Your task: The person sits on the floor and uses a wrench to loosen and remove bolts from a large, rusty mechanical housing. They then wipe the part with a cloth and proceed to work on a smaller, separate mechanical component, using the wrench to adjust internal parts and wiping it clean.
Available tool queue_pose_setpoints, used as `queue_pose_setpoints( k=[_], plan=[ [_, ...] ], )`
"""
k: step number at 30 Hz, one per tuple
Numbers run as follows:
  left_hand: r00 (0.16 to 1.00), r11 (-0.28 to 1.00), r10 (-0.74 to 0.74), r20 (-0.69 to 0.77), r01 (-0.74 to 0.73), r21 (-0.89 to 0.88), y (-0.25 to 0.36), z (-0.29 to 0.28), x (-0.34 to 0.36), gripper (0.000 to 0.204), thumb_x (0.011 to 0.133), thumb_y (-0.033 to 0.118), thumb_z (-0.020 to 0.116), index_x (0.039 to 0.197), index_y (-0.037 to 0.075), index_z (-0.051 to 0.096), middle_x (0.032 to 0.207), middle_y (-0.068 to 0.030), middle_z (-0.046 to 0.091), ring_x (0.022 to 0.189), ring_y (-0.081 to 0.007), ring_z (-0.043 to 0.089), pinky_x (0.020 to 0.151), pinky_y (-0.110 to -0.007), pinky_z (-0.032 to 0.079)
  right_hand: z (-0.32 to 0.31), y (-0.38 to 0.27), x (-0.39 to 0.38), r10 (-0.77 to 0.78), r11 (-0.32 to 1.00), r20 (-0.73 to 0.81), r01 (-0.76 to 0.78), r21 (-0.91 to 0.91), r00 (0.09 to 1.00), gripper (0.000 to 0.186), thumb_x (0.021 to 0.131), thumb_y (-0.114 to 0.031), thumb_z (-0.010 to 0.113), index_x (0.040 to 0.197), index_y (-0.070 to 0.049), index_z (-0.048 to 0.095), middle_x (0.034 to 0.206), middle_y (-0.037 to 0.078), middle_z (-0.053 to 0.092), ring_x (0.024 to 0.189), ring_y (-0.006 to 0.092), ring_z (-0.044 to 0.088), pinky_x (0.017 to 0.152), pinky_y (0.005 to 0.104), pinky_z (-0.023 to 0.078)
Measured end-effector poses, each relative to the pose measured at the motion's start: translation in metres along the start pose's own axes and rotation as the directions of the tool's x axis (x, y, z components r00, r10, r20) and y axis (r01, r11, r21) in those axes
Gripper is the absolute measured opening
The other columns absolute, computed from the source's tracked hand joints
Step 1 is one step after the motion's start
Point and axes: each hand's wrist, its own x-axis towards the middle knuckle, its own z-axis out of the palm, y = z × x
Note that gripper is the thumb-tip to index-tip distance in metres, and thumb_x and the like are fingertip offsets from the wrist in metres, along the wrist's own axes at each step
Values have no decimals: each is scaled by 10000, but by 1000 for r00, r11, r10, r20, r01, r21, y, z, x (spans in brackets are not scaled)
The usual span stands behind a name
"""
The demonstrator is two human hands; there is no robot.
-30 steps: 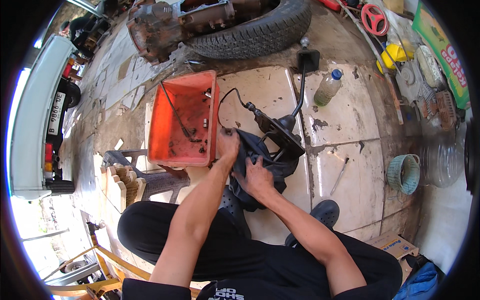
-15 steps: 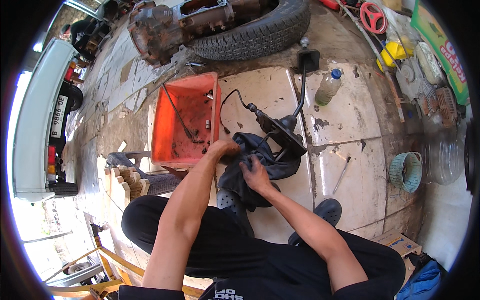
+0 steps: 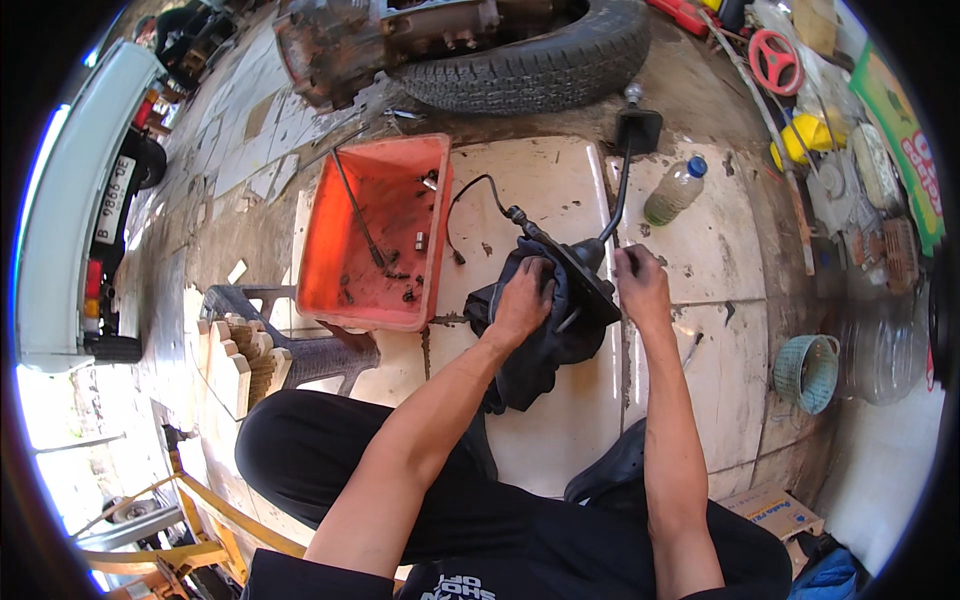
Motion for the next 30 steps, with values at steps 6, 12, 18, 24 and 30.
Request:
queue_pose_setpoints(
  k=[6,12,18,24,30],
  plan=[
    [976,862,-42,213,-73,501,-14,19,7,238,867,85,551,1076,-28,556,1000,-187,638,917,-346,656,771,-414,558,41,33,-14,-249,968,-81,247,-29,965,374,984,-268,556,1154,61,603,1066,258,660,1019,409,625,896,454,476],
    [939,839,29,343,-209,502,-27,7,10,251,864,86,529,1087,-21,570,997,-172,642,934,-323,657,764,-409,568,56,44,-14,-241,963,-71,230,-141,968,413,1005,-315,508,1125,63,623,1030,261,669,975,429,630,864,472,482],
    [952,833,-21,305,-152,532,-23,5,9,246,872,102,520,1089,-2,575,994,-154,644,956,-305,653,767,-403,567,56,26,-17,-80,987,-26,76,-139,996,438,1013,-355,481,1076,44,651,953,273,671,906,439,639,806,464,491],
    [986,896,-78,145,5,444,-22,11,-11,282,870,85,515,1136,-3,541,997,-153,645,968,-302,655,767,-409,568,57,32,-16,-91,983,-88,76,-166,992,504,1013,-416,460,1083,43,655,958,267,675,914,445,637,826,467,484],
    [957,879,-169,235,39,475,-25,4,-19,285,879,71,501,1143,-29,542,990,-189,670,932,-320,676,771,-417,563,56,28,-22,-41,991,-64,32,-133,997,526,1003,-448,471,1075,37,663,947,257,684,912,433,648,828,462,489]
  ],
)
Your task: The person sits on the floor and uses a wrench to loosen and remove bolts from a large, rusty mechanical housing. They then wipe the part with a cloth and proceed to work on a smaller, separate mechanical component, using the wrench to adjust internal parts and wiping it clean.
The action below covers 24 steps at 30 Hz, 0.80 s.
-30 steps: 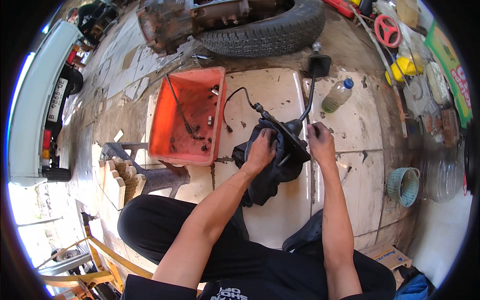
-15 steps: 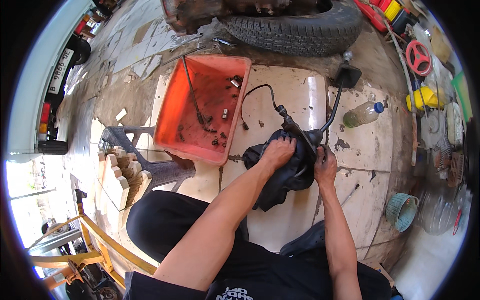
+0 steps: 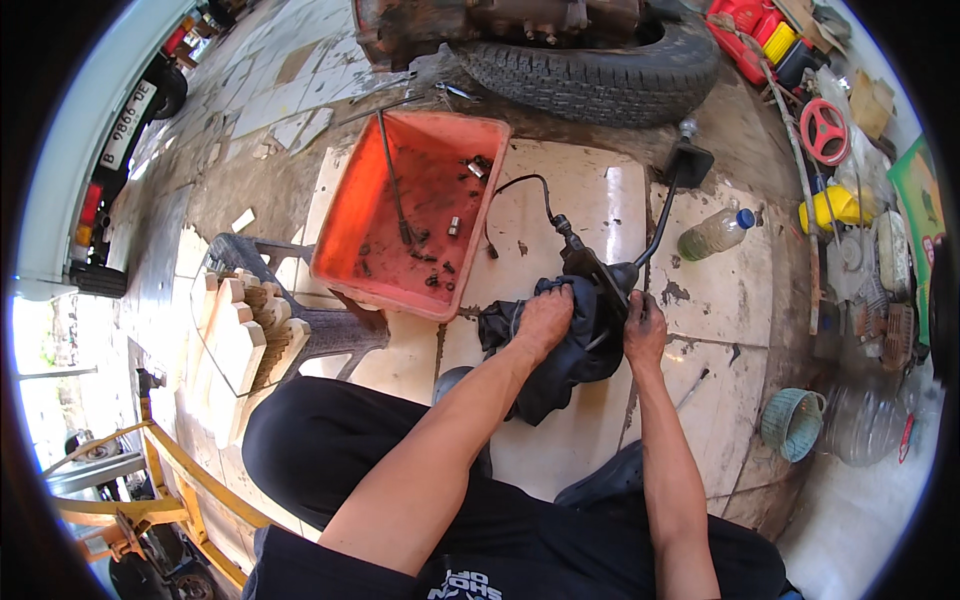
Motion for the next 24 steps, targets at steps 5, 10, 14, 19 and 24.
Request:
queue_pose_setpoints(
  k=[5,10,14,19,24],
  plan=[
    [997,1000,-4,75,3,14,-3,-9,4,321,864,91,526,1155,-43,552,965,-206,685,930,-336,676,774,-445,555,3,-1,-2,-21,1000,-64,21,-5,998,505,991,-453,492,1023,13,684,912,242,692,886,431,656,797,470,500],
    [999,999,-35,30,35,-12,-1,-10,-12,288,894,92,477,1142,-27,564,998,-188,696,947,-334,681,791,-445,551,1,2,0,17,1000,-97,-18,-8,995,525,987,-480,476,1006,1,686,909,250,689,880,440,652,790,488,496],
    [962,973,-223,159,230,-26,-39,0,-63,237,911,137,463,1069,-13,556,969,-219,694,906,-374,681,774,-487,544,6,11,-1,32,999,-122,-33,-13,992,543,992,-495,452,995,-4,684,893,271,679,873,459,643,792,508,488],
    [944,896,-320,-76,276,-347,-76,12,-73,314,917,218,465,1073,-45,534,903,-287,663,854,-473,644,759,-528,515,5,-9,-3,59,998,-67,-57,23,996,580,995,-516,424,1011,5,677,897,277,675,899,468,633,813,516,481],
    [902,679,-430,-31,300,-670,-49,-11,-39,464,923,329,452,1130,-59,600,1014,-304,657,999,-460,612,929,-478,460,3,2,-2,109,994,-79,-108,23,991,594,987,-531,433,1012,11,674,918,278,675,921,469,630,833,511,475]
  ],
)
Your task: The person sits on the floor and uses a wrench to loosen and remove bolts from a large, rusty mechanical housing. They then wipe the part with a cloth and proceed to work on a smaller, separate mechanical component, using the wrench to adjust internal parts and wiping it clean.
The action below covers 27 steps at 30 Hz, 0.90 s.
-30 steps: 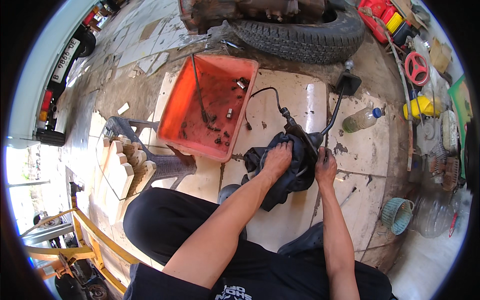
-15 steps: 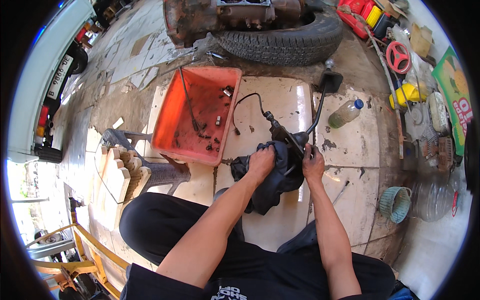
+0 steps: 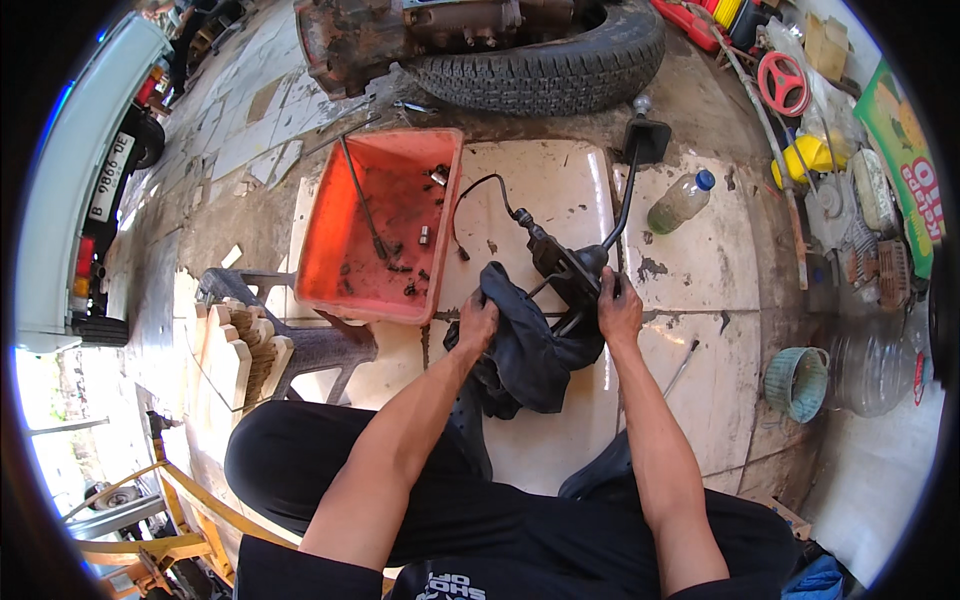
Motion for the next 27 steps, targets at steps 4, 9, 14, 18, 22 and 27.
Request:
queue_pose_setpoints(
  k=[4,9,14,18,22,27],
  plan=[
    [972,989,80,219,-105,105,-20,10,34,502,862,240,546,1296,-11,538,1138,-266,622,1080,-405,586,994,-434,441,2,-8,0,28,1000,36,-28,14,999,596,983,-532,439,1022,15,674,940,276,676,940,465,629,847,501,472],
    [805,803,442,395,-551,224,-3,18,26,690,752,95,637,1415,57,453,1283,-196,526,1221,-383,483,1059,-441,400,1,1,2,10,999,10,-10,38,1000,553,980,-500,472,1027,13,675,934,263,678,924,454,634,835,481,479],
    [866,816,422,268,-492,304,-12,41,28,639,725,161,694,1339,86,537,1277,-157,519,1204,-385,463,1039,-477,381,5,-2,-1,-12,997,-6,12,82,1000,476,982,-434,514,1017,10,683,936,254,682,922,427,646,827,463,488],
    [911,822,363,197,-413,392,-14,58,25,615,709,175,706,1305,101,570,1250,-145,525,1189,-369,463,1028,-486,369,5,1,-2,-21,998,-13,21,58,1000,475,979,-427,523,1020,19,683,957,257,681,932,424,648,835,459,493],
    [936,816,284,208,-350,459,-17,68,24,590,716,139,671,1295,87,574,1280,-143,536,1206,-370,478,1028,-504,375,4,1,-1,-30,998,-4,30,55,1000,471,977,-420,526,1022,21,685,961,258,682,934,423,652,838,456,497],
    [944,782,274,181,-329,530,-13,64,20,486,789,155,603,1263,48,590,1298,-128,568,1209,-336,509,1018,-471,400,4,-3,1,-31,997,-18,32,65,999,468,976,-427,526,1017,10,689,937,251,689,909,422,659,829,455,501]
  ],
)
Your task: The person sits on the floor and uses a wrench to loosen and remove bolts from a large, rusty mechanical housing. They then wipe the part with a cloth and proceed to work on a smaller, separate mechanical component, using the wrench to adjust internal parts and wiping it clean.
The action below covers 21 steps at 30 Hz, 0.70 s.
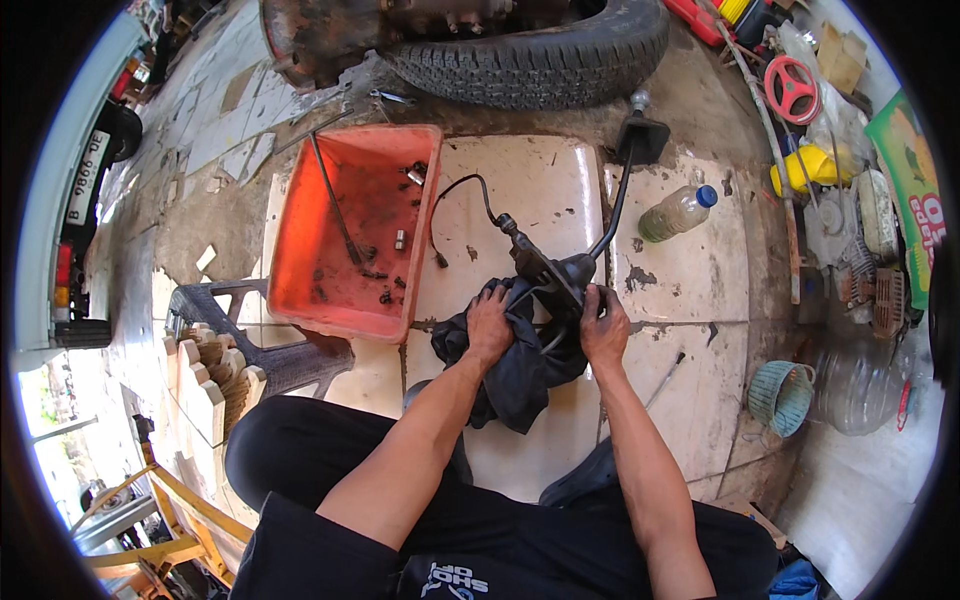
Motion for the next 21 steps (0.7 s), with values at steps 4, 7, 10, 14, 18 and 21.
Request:
queue_pose_setpoints(
  k=[4,7,10,14,18,21],
  plan=[
    [998,997,-49,27,48,53,-2,-12,-18,460,800,170,598,1241,40,595,1259,-126,587,1183,-321,541,970,-463,449,1,-2,0,17,1000,7,-17,2,1000,489,974,-449,522,1022,8,687,933,247,692,905,421,661,826,455,501],
    [991,997,-79,104,78,12,9,-19,-32,449,781,177,612,1204,28,590,1206,-136,608,1143,-329,569,918,-450,489,-5,4,0,44,999,11,-44,-27,999,513,974,-470,514,1029,12,682,938,246,693,915,420,659,833,460,498],
    [978,970,-191,89,202,-133,-17,-25,-38,468,768,191,619,1196,9,572,1177,-185,603,1123,-356,574,935,-440,483,-1,-6,1,38,999,19,-38,1,999,546,972,-497,504,1021,16,682,942,249,690,925,426,653,845,467,488],
    [888,788,-439,-135,309,-533,-33,-29,-32,360,776,217,634,1030,-37,625,970,-267,666,955,-442,631,846,-481,496,-2,-3,-1,34,999,15,-35,13,999,555,974,-503,495,1012,17,683,942,253,688,922,433,648,844,473,484],
    [984,828,-178,-29,133,-545,-8,-60,-2,335,767,213,646,990,-36,649,941,-280,673,933,-445,642,825,-472,503,-5,-2,1,51,998,4,-51,-21,999,550,977,-495,491,1009,20,682,938,252,688,919,439,644,840,478,482],
    [992,988,81,95,-67,-139,24,-60,17,394,796,151,596,1131,-57,592,999,-248,670,931,-393,663,826,-446,535,-3,-5,0,38,999,10,-38,-15,999,543,978,-486,492,1005,22,682,928,252,688,914,440,644,838,479,481]
  ],
)
